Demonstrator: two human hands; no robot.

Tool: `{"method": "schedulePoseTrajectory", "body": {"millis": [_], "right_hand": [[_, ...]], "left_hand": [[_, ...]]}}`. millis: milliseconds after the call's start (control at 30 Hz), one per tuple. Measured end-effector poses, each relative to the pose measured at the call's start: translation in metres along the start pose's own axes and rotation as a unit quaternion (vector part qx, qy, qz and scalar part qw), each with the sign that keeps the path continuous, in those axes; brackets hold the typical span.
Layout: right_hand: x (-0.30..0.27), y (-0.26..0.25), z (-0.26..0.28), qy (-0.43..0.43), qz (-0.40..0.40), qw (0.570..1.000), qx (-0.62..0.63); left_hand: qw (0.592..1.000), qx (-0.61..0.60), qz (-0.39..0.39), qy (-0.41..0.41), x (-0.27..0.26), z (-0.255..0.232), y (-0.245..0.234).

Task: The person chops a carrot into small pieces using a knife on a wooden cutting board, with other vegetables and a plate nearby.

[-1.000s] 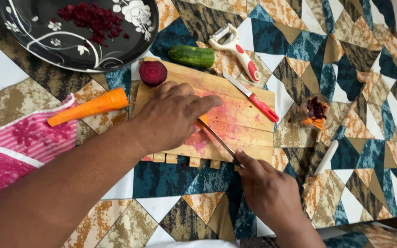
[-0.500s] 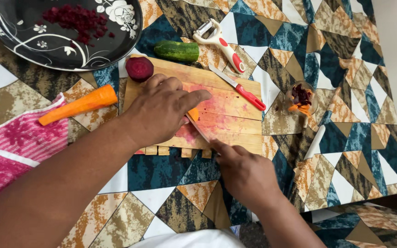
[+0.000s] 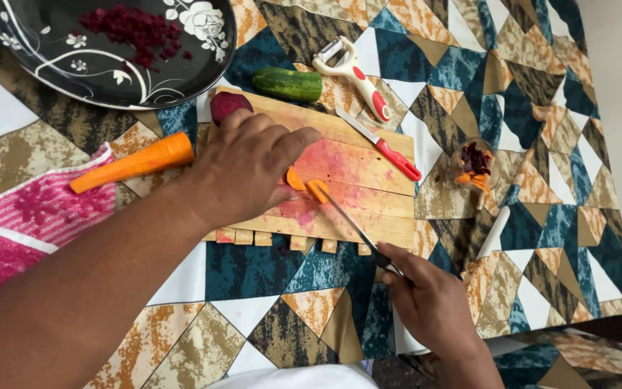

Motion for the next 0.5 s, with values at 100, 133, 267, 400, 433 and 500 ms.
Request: {"method": "schedulePoseTrajectory", "body": {"millis": [100,133,267,400,433,500], "right_hand": [[-0.009,0.002,-0.022,0.123,0.012,0.991,0.055],[-0.011,0.003,-0.023,0.125,0.012,0.99,0.058],[-0.016,0.014,-0.026,0.19,0.021,0.981,0.037],[-0.011,0.024,-0.021,0.198,0.06,0.978,-0.01],[-0.008,0.025,-0.02,0.199,0.06,0.978,-0.009],[-0.005,0.028,-0.022,0.221,0.083,0.972,-0.021]], "left_hand": [[1.0,-0.002,0.009,0.007,0.001,-0.001,0.001],[1.0,-0.01,0.015,0.011,0.001,-0.002,0.002],[0.999,0.008,-0.005,0.031,0.0,-0.007,0.001],[0.998,0.003,-0.035,0.053,-0.001,-0.021,0.004],[0.997,-0.002,-0.055,0.058,-0.001,-0.025,0.003],[0.997,-0.005,-0.049,0.058,0.001,-0.027,0.005]]}}
Point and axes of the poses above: each hand's wrist, its own x-axis towards the middle knuckle, its own y-axis out of the palm, z = x × y, the point moved 7 cm from there along x, towards the middle knuckle, and after that the axes turned 3 degrees about x, right-handed, at the moved point
